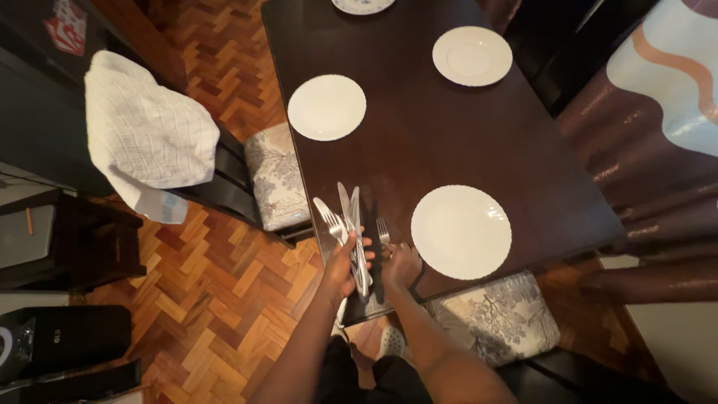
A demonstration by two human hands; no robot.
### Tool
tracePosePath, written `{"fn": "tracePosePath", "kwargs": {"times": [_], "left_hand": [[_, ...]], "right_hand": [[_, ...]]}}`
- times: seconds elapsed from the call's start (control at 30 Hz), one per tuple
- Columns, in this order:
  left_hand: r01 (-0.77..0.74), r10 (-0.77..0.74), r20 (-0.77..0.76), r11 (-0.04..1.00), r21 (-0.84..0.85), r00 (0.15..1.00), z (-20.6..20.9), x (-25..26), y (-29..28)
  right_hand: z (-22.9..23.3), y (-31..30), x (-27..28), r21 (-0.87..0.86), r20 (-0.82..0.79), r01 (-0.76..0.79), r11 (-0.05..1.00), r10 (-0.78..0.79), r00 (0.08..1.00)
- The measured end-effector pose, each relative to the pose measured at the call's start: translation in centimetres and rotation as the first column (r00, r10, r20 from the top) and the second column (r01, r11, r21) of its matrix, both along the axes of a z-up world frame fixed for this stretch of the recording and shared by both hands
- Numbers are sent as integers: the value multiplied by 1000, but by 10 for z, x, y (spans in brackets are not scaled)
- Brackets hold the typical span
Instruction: The person places four plates on a dining table, then retrieves cutlery from a side table and arranges forks, knives, and spoons next to each plate. The person wears white clogs and moves between the side table and the dining table to complete the setup.
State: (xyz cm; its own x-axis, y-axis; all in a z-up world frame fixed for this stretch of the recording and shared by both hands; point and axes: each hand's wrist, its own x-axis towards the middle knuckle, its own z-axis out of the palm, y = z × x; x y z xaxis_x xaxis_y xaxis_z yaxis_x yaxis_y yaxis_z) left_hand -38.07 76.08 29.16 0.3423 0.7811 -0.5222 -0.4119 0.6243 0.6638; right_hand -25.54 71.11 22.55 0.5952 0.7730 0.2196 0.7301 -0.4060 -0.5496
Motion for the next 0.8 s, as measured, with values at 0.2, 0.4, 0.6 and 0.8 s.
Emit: {"fn": "tracePosePath", "kwargs": {"times": [0.2, 0.4, 0.6, 0.8], "left_hand": [[40, -39, 55, 999, -31, 998, -7, -3, 6], [62, -61, 13, 997, -39, 998, -16, -8, 8], [90, -90, -77, 996, -8, 993, -32, -10, 10], [76, -76, 61, 997, 6, 995, -31, -9, 12]], "right_hand": [[11, -7, -1, 26, 30, -28, 999, 28, 999], [11, -21, 2, 109, -129, -42, 993, 56, 990], [10, -18, 5, 50, -125, -109, 993, 114, 986], [36, -17, -10, 175, -491, 102, 979, -3, 871]]}}
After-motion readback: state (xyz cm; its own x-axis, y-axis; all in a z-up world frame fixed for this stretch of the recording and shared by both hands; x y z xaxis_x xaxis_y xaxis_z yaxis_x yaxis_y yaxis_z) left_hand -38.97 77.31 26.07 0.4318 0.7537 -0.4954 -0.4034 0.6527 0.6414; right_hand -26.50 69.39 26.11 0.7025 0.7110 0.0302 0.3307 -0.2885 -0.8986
